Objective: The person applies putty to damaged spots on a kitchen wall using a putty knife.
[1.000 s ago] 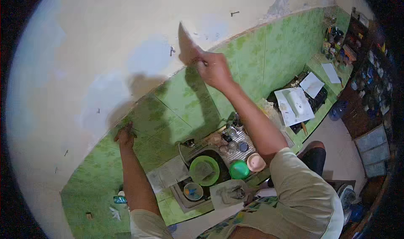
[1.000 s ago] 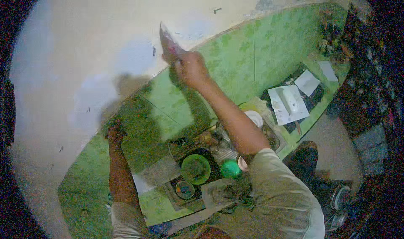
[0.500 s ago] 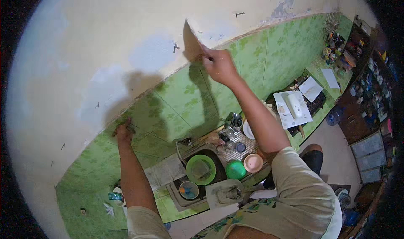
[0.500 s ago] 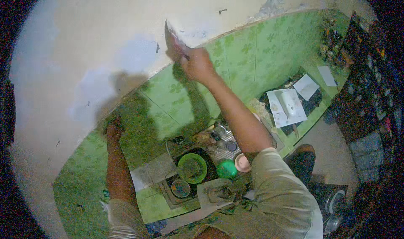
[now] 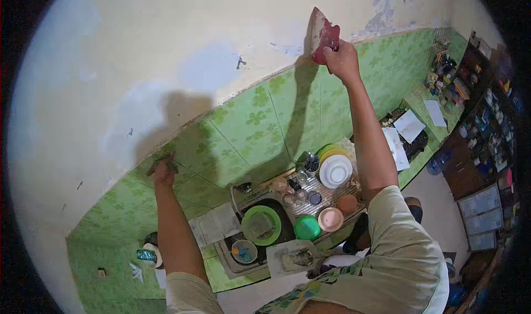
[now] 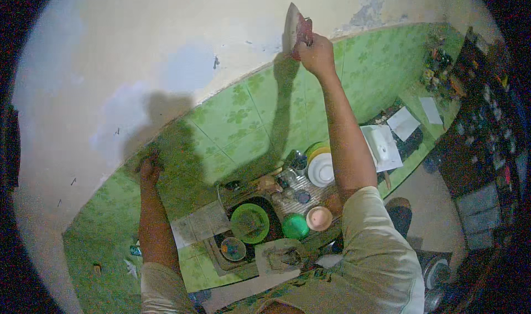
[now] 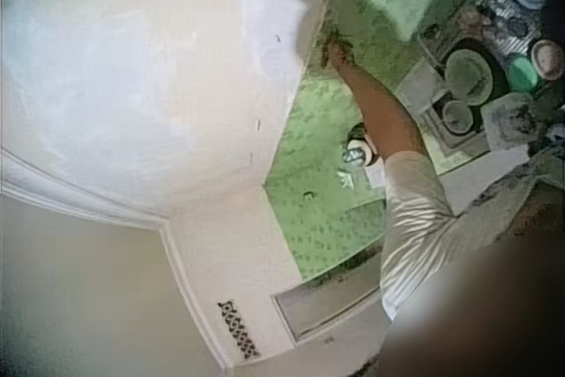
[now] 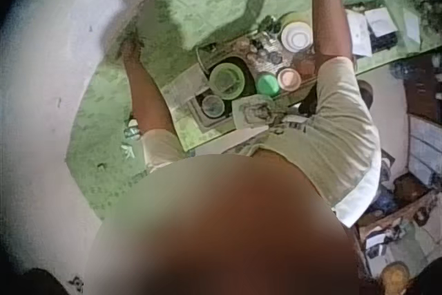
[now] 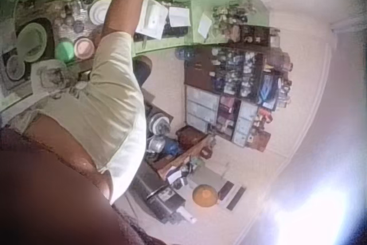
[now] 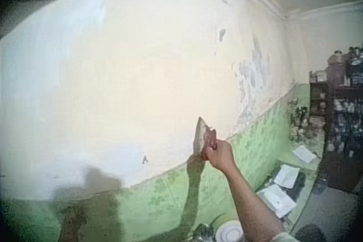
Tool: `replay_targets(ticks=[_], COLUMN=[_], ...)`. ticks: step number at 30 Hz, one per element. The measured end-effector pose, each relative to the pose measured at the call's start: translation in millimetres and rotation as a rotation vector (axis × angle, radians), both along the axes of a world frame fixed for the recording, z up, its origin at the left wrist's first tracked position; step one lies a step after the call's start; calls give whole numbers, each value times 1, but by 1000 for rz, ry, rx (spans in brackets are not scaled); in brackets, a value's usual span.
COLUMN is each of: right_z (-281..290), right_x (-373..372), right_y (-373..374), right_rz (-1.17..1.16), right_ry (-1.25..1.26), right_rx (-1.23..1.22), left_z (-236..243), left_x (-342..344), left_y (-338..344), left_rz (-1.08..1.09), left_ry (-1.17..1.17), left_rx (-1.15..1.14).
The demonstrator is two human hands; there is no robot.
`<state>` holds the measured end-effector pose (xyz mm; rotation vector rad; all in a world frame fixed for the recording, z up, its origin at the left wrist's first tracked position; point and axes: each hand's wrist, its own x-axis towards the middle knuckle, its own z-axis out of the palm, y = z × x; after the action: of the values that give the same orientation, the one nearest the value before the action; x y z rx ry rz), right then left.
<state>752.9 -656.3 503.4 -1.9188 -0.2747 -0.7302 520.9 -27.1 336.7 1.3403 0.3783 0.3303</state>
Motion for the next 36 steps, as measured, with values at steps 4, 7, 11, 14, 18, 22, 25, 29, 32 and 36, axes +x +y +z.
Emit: replay_targets(ticks=[4, 7, 11, 14, 18, 22, 25, 29, 32, 36], right_z=[12, -8, 10, -3, -14, -15, -20, -25, -12, -27], right_x=[3, 7, -44, -65, -40, -15, -38, -50, -40, 4], right_y=[39, 57, 132, 127, 50, 78, 122, 94, 66, 53], right_rz=[17, -73, 141, 302, -1, -62, 36, 230, -67, -165], right_ry=[-1, -156, -199, -156, -107, -260, -340, -348, -162, -181], right_rx=[99, -26, -105, -93, -98, -96, -124, -137, -63, -122], left_z=[3, -31, 6, 17, 30, 31, 16, 3, 0, -39], left_x=[-13, 27, 8, -9, 8, 5, 13, 14, -9, 58], left_y=[63, 9, 25, 4, -73, -43, -14, -5, 41, -40], left_rz=[18, -39, 85, 148, 137, 148, 119, 151, 86, 63], left_ry=[71, 30, -51, 69, 85, 108, 96, 228, 223, 207], left_rx=[551, 482, -121, -13, 3, 113, 95, 40, 437, 86])
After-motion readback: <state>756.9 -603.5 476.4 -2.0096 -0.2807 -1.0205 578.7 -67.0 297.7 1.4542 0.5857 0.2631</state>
